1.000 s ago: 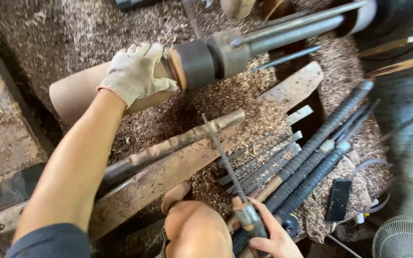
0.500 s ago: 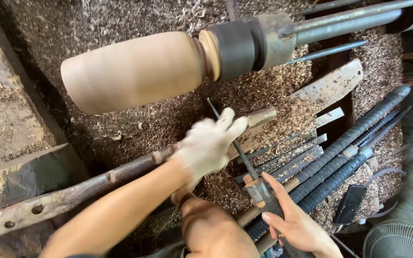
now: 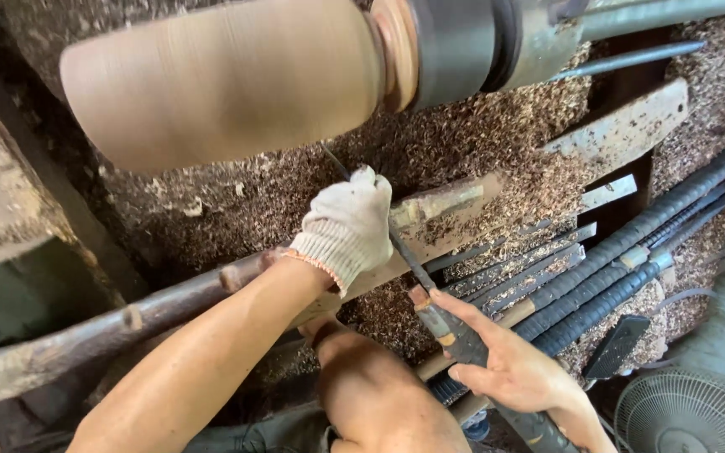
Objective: The person shapes a wooden vessel on a spinning lathe, bracing a chisel on the tool rest and cutting the rotating wood, pausing to touch the surface and reposition the tool. Near the end they switch to a flat scraper to smooth the interior and finally reach in to remove the finished piece from the lathe.
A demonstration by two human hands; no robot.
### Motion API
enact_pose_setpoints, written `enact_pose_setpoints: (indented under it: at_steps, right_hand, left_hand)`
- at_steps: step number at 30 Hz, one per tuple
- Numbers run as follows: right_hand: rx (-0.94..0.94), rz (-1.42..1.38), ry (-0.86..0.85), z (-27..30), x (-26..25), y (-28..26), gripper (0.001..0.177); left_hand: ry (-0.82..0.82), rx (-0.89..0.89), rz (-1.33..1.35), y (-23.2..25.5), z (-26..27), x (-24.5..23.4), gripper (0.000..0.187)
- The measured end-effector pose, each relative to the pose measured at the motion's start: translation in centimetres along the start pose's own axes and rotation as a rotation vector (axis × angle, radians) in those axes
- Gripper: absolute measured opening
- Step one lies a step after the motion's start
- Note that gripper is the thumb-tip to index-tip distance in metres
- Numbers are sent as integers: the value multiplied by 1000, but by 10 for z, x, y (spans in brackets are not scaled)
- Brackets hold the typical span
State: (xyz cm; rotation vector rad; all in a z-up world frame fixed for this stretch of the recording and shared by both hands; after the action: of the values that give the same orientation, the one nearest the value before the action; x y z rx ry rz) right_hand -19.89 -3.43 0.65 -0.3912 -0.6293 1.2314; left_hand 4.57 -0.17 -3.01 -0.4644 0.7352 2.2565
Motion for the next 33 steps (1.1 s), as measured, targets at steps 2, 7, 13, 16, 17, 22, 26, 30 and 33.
enact_pose_setpoints:
  at_steps: [2,7,13,16,17,22,26,30,33]
  right_hand:
    - [181,-49,29,3,-10,28,95]
    - [149,-194,-21,-4,-3,33,92]
    - [-72,27,68,-5,18,19,84]
    - [-98,-13,107,-5,31,16,82]
    - [-38,-105,136,-5,33,20,82]
    - [-40,-173,183,-6,45,29,81]
    - [-50,-183,243,-7,53,35,80]
    - [-9,-206,323,-7,59,40,80]
    - [-68,-152,336,-11,66,32,79]
  left_hand:
    - [24,-12,-10,0,-4,2,47]
    - [75,-37,-41,-4,-11,10,45]
    - [116,26,-61,-1,-10,4,41]
    - [90,48,-83,-1,-11,8,42]
    - [116,65,-85,-1,-11,7,41]
    - [115,107,-90,1,-10,-1,41]
    - [50,123,-106,1,-10,-1,48]
    - [35,161,-105,3,-10,-1,48]
    - [101,205,-73,1,-10,1,47]
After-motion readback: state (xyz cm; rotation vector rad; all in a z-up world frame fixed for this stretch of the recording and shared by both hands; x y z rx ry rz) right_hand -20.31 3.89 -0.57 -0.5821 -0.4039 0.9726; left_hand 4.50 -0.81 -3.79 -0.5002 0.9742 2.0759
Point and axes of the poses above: each hand's wrist, its own z-axis away from the middle knuckle, its own x-axis out of the palm, y = z × x, the point moved 7 cm from there along -z, towards the middle knuckle, and after that the axes turned 8 degrees about -z, right-handed, at the moved point
